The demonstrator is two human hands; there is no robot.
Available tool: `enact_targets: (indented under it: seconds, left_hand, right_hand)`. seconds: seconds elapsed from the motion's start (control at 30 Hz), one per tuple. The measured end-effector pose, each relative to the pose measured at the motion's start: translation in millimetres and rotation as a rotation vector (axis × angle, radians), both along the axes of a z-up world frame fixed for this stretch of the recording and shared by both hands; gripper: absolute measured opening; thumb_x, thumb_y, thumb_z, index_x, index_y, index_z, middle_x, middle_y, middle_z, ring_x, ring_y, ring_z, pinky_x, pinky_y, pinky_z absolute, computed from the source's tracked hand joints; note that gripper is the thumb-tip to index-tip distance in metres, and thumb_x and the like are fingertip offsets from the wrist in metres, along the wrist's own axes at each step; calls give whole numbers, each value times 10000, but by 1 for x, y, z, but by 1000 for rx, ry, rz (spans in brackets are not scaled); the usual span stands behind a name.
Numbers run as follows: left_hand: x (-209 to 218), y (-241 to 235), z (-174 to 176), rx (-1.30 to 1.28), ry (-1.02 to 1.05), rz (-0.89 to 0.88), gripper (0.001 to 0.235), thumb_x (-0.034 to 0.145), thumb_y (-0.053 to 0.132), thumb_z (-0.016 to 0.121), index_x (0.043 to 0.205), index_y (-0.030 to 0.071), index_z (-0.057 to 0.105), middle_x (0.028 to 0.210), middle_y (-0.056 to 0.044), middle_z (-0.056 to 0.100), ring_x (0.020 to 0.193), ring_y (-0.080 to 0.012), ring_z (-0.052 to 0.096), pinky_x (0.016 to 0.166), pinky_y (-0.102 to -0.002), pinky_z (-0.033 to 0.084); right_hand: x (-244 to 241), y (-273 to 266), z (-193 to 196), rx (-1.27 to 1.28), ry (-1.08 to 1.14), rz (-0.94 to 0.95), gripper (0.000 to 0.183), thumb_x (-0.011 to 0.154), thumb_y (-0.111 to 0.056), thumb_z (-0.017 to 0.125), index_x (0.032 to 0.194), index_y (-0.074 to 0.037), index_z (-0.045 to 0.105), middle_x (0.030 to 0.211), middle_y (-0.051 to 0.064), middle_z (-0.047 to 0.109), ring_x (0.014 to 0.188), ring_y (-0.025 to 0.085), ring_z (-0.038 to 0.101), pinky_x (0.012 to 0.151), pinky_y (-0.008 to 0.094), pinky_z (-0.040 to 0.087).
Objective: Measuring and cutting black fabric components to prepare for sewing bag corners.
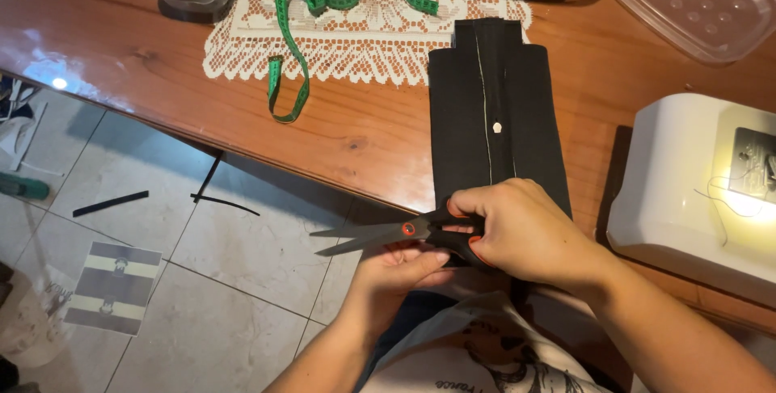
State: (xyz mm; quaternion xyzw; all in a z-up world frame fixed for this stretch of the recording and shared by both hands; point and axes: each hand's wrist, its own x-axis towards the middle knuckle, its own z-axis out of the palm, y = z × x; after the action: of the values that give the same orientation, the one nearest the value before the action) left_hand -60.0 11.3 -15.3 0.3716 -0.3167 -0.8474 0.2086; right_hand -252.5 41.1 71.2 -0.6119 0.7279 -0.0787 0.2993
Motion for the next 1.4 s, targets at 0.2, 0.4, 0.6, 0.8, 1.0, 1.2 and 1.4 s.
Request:
enact_targets:
  seconds: [0.2, 0.4, 0.6, 0.8, 1.0, 1.2, 1.4]
  left_hand:
    - [-4, 4, -6, 15, 39, 7, 328, 820, -24, 734, 1147, -12, 729, 1069, -135, 769, 959, -199, 722, 847, -358, 645]
    - [-9, 10, -3, 47, 46, 58, 372, 784, -12, 766, 1151, -43, 714, 1022, -179, 770, 889, -208, 729, 727, -336, 634]
    - [-10, 7, 2, -26, 15, -15, 302, 815, 46, 748, 1109, 35, 679, 1051, -135, 771, 947, -220, 749, 750, -376, 650]
    - [-13, 6, -16, -5, 184, -33, 243, 931, 35, 682, 1171, 1, 681, 1019, -104, 720, 799, -147, 645, 556, -219, 515]
    - [-14, 3, -4, -8, -15, -198, 467, 871, 177, 701, 1328, 81, 691, 1128, -106, 775, 985, -212, 752, 807, -357, 626]
    - [-22, 9, -2, 30, 3, -24, 465, 804, 1, 735, 1266, -44, 711, 1168, -205, 749, 1006, -350, 730, 742, -518, 678]
    - [-34, 20, 10, 55, -74, -104, 340, 892, 76, 722, 739, 114, 421, 565, 31, 337, 570, -67, 325, 623, -311, 598]
  right_hand:
    - [-1, 4, -1, 16, 55, 12, 83, 678, -160, 656, 702, -217, 601, 566, 30, 568, 593, 271, 396, 572, 342, 374]
    - [-2, 10, -3, -25, 132, -140, 273, 665, -190, 660, 910, -296, 718, 720, -32, 754, 766, 295, 663, 660, 405, 459]
    - [-2, 10, 1, 27, 133, -146, 218, 691, -185, 643, 870, -291, 707, 650, -8, 691, 697, 299, 576, 644, 378, 420]
    - [-5, 13, -4, 21, 119, -129, 239, 698, -156, 620, 880, -286, 703, 674, 5, 714, 736, 342, 582, 667, 393, 433]
    - [-8, 16, -7, 10, 158, -103, 140, 676, -174, 621, 781, -267, 624, 621, 10, 640, 710, 333, 545, 639, 404, 403]
    - [-16, 64, -12, -442, 2, -218, 311, 603, -184, 666, 911, -202, 696, 841, 1, 746, 830, 221, 681, 723, 348, 496]
    - [-26, 144, 30, 226, -353, -737, 188, 688, -251, 916, 793, -108, 977, 809, -19, 993, 827, 72, 886, 763, 291, 604]
